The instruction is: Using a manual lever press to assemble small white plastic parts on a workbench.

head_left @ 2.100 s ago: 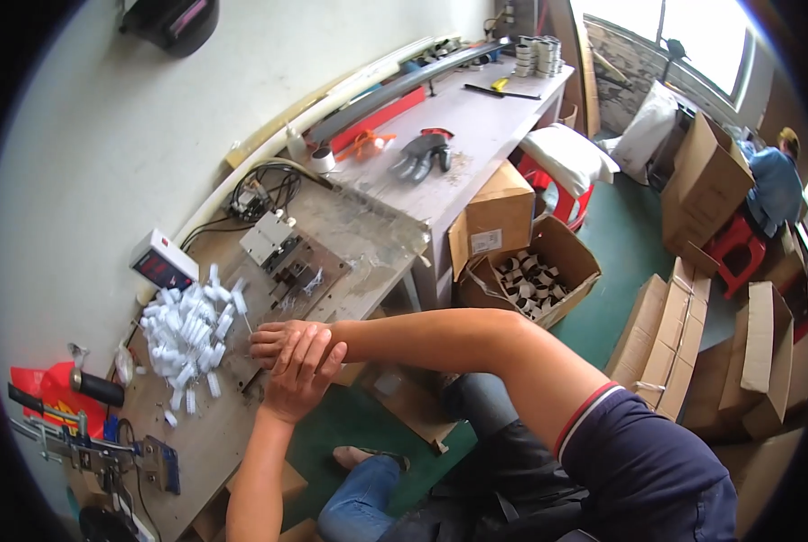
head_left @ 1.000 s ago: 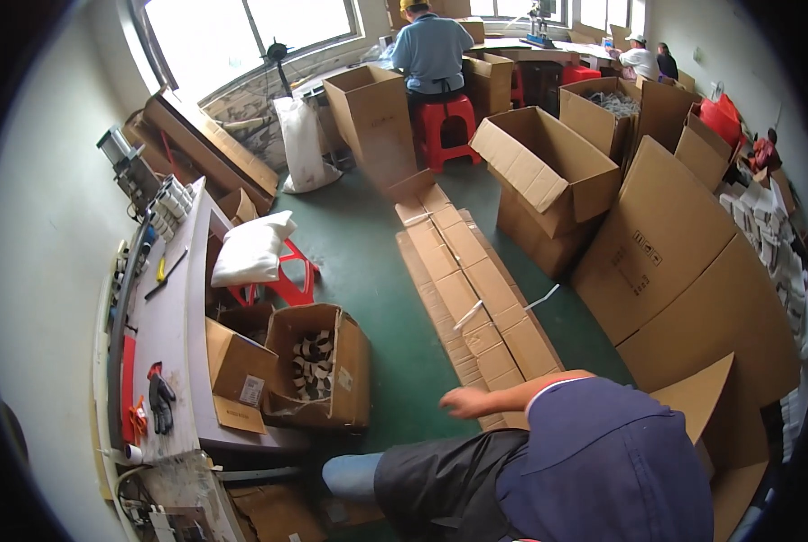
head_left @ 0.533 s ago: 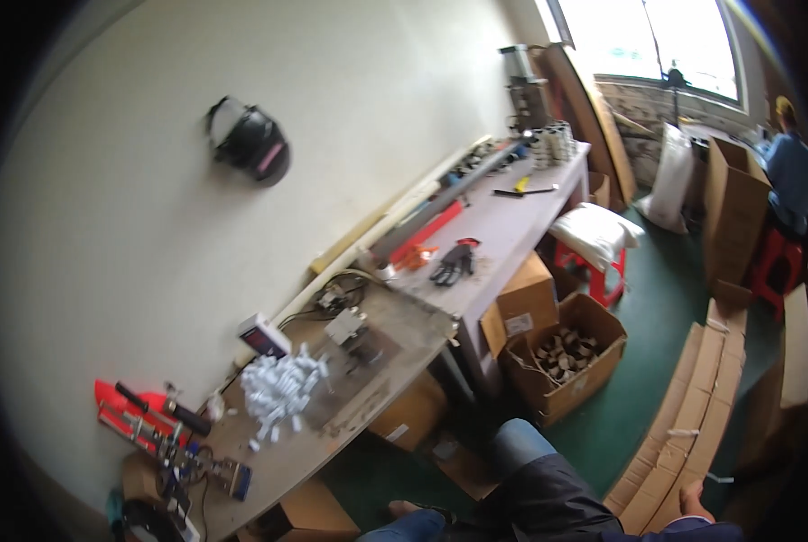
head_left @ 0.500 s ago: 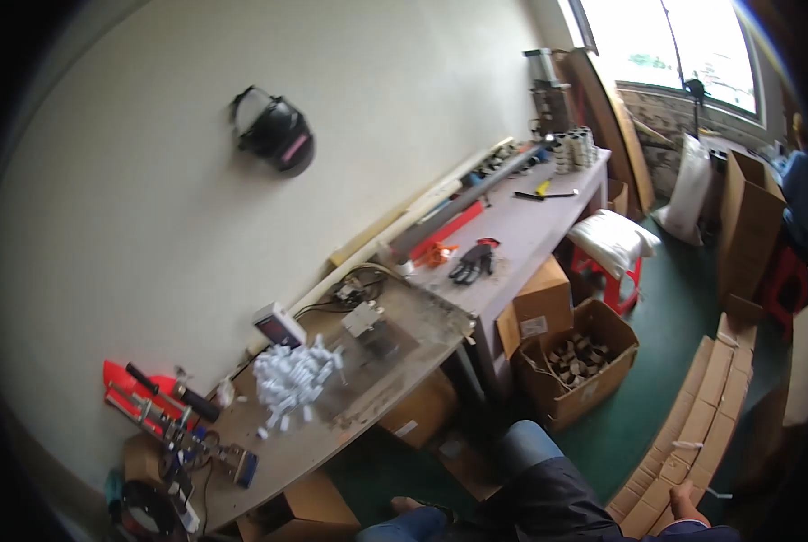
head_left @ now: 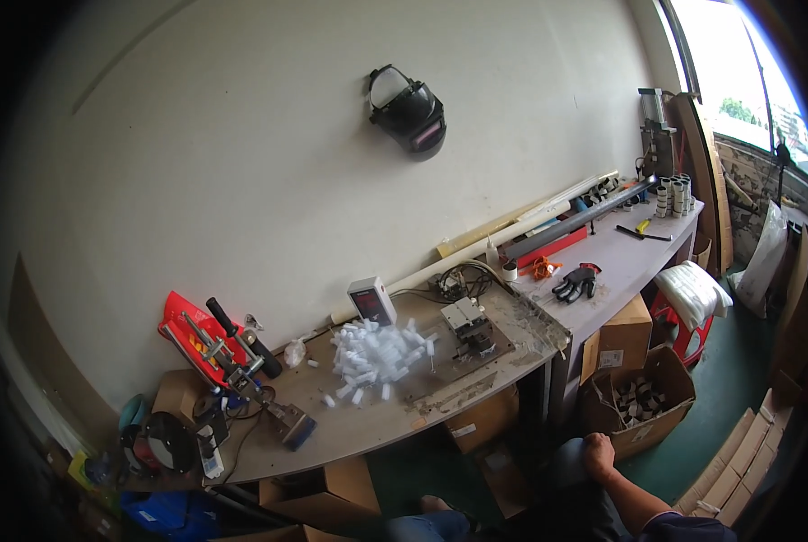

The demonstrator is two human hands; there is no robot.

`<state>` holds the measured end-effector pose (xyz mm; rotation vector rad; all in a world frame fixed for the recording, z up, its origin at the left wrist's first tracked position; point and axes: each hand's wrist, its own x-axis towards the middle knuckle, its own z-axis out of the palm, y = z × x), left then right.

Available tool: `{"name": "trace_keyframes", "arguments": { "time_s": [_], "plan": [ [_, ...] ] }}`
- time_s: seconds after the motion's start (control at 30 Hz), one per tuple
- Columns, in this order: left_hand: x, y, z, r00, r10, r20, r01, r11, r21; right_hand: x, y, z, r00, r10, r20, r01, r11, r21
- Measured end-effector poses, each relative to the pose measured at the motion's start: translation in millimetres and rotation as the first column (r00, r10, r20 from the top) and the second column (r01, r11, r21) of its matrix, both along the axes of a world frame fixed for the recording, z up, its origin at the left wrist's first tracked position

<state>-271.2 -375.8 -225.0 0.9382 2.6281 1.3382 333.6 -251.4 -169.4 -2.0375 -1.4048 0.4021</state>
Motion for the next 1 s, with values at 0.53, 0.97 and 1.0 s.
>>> {"name": "trace_keyframes", "arguments": {
  "time_s": [0.53, 0.97, 1.0],
  "plan": [
    [89.4, -86.4, 116.8, 0.781, -0.612, -0.125, 0.545, 0.765, -0.343, -42.6, 53.9, 62.4, 0.841, 0.464, 0.279, -0.328, 0.846, -0.42],
    [48.3, 29.6, 120.9, -0.133, -0.989, -0.066, 0.825, -0.074, -0.56, -32.4, 51.3, 50.5, 0.815, 0.528, 0.24, -0.41, 0.817, -0.405],
    [47.8, 27.8, 120.1, -0.122, -0.99, -0.07, 0.831, -0.063, -0.553, -32.5, 51.5, 50.8, 0.812, 0.531, 0.242, -0.413, 0.816, -0.405]
  ]
}}
